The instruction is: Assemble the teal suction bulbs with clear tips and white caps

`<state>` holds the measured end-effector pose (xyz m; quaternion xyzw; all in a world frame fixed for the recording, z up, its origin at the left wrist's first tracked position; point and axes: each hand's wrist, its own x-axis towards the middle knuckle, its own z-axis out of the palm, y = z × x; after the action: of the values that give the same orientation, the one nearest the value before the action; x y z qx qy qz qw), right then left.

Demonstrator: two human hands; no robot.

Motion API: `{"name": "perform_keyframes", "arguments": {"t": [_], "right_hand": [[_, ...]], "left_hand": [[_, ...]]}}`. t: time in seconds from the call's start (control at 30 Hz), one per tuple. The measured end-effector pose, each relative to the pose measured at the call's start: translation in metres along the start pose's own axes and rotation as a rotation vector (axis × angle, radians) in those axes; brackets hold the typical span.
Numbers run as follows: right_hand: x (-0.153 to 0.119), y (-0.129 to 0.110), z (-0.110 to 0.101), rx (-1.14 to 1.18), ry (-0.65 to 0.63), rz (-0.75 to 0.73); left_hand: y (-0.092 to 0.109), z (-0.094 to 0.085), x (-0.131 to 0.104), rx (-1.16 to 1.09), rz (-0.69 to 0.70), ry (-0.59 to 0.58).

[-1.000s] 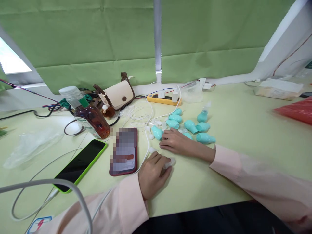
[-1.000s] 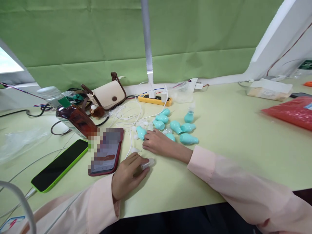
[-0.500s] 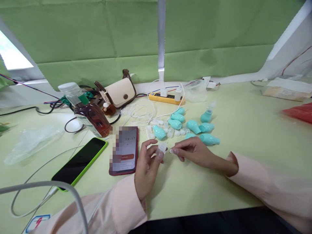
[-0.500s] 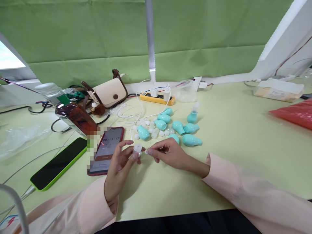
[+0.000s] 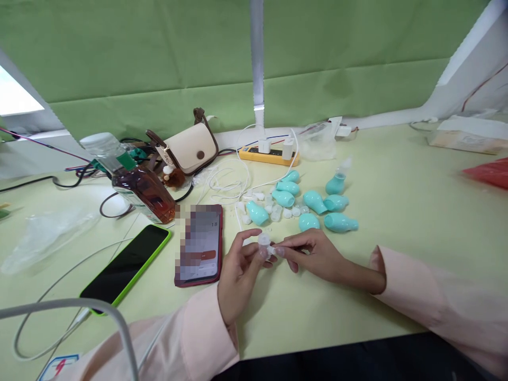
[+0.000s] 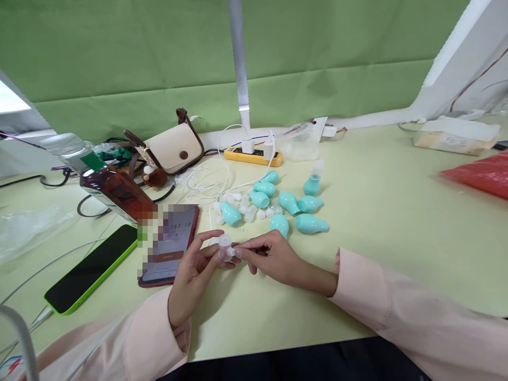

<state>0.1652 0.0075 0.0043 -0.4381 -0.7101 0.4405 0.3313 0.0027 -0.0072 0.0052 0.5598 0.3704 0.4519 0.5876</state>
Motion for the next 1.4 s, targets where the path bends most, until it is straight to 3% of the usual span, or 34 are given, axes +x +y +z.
{"name": "perform_keyframes", "arguments": {"t": [0.33, 0.63, 1.07, 1.4], "right_hand": [[0.000, -0.003, 0.002, 0.137, 0.009, 0.090], [0.001, 0.002, 0.002, 0.264, -0.104, 0.077], [-0.001, -0.002, 0.002, 0.194, -0.173, -0.004], [-0.003, -0.001, 0.002, 0.072, -0.201, -0.090]], "left_hand": [[-0.002, -0.003, -0.002, 0.038, 0.035, -0.052], [-0.004, -0.002, -0.006, 0.135, 0.076, -0.100], [-0.004, -0.001, -0.011, 0.191, 0.121, -0.129], [-0.003, -0.001, -0.009, 0.143, 0.068, -0.179]]}}
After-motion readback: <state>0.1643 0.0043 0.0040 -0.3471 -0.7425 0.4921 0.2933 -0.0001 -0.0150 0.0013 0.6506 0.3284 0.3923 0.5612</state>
